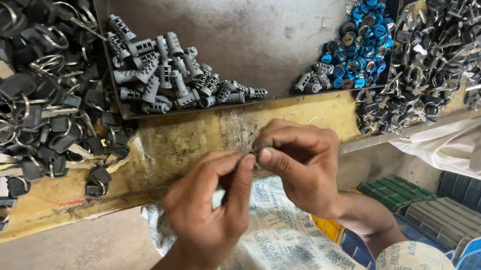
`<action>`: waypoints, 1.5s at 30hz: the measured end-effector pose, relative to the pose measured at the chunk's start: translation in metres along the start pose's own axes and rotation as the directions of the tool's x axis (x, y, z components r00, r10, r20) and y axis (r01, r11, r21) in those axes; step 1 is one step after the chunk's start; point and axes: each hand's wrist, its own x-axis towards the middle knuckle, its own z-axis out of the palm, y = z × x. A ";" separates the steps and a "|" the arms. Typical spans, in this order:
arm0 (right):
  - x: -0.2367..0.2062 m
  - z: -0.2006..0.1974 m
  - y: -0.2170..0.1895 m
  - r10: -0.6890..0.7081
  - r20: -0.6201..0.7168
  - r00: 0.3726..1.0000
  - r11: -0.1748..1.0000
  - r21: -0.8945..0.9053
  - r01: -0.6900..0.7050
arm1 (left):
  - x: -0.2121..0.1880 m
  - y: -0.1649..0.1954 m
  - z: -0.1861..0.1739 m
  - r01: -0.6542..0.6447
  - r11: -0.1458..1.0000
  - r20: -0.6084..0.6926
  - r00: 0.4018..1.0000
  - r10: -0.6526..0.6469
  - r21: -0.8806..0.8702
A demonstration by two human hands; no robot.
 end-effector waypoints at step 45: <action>0.020 0.028 -0.002 -0.663 0.465 0.586 0.179 -0.662 0.728 | -0.011 -0.001 -0.007 0.457 0.418 0.220 0.837 -0.502 -0.785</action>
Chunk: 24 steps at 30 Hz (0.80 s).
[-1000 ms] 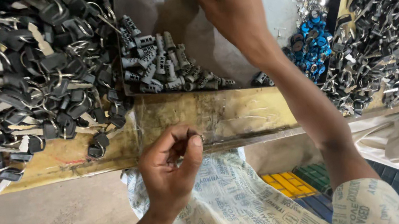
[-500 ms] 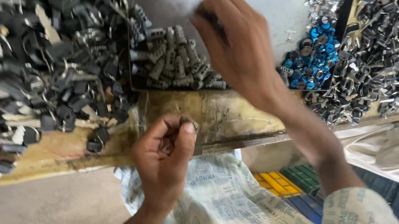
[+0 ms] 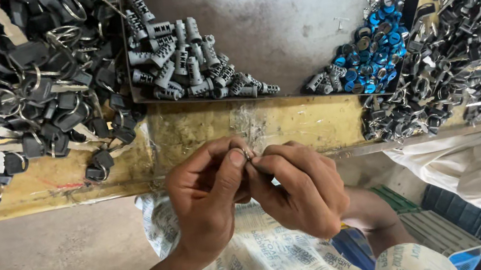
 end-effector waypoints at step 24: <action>0.009 -0.039 -0.003 0.323 0.276 0.905 0.905 0.191 -0.381 | 0.008 0.013 -0.005 -0.193 0.741 0.168 0.980 0.109 0.644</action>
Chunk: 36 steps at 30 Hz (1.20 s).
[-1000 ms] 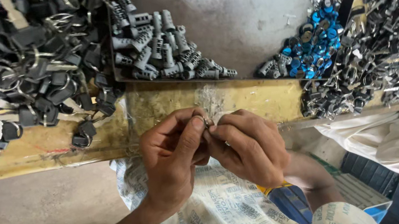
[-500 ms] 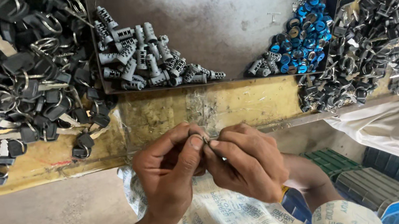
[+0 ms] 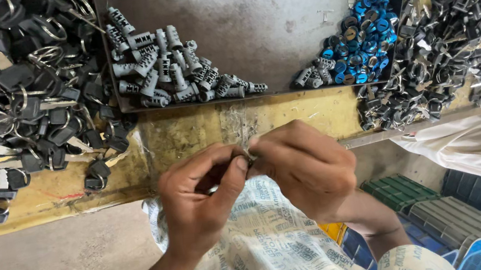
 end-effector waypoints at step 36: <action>0.046 -0.045 0.124 0.059 0.231 0.971 0.848 -0.524 0.073 | -0.007 -0.007 0.003 0.291 0.937 0.025 0.956 -0.292 -0.193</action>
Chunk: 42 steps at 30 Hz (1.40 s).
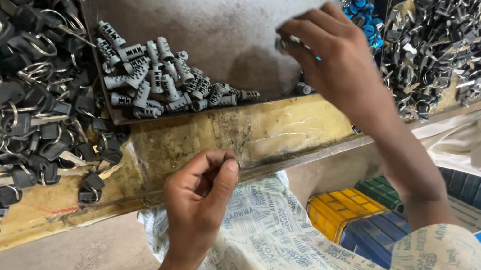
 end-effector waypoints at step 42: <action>-0.084 -0.004 -0.123 0.385 -0.137 0.913 0.661 0.731 -0.169 | 0.006 0.018 0.041 -0.596 0.561 0.175 0.759 0.627 0.574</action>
